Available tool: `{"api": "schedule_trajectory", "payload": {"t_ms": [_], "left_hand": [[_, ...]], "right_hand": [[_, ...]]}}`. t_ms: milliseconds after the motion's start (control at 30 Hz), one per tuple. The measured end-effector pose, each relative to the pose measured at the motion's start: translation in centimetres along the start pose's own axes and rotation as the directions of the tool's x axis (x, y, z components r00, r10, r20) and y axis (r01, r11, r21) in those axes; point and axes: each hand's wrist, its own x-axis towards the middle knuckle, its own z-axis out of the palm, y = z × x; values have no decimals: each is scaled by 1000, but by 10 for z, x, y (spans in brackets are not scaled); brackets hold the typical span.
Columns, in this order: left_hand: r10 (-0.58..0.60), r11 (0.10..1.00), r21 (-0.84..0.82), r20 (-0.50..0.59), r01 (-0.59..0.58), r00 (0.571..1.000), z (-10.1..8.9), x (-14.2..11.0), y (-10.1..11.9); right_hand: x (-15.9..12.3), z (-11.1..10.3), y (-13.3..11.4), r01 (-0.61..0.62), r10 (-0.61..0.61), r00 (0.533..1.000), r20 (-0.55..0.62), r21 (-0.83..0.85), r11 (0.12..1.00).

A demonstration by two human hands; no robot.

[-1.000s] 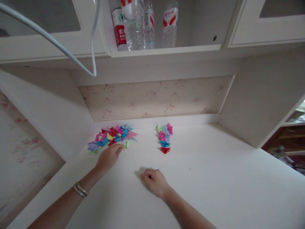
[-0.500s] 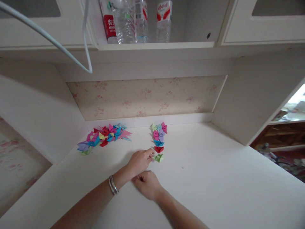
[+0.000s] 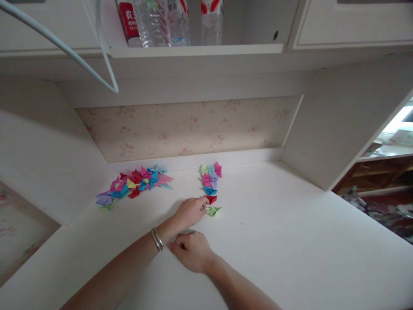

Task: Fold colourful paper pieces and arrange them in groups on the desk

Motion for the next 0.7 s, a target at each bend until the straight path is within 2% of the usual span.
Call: {"api": "schedule_trajectory", "payload": {"t_ms": [433,700], "left_hand": [[-41,995,-95,-81,33,996,14,2,-20],[-31,995,-94,-88,22,996,14,3,-21]], "right_hand": [[-1,0,0,23,-23,1000,-7,-4,1000],[1,0,0,9,-9,1000,-8,-21,1000]]}}
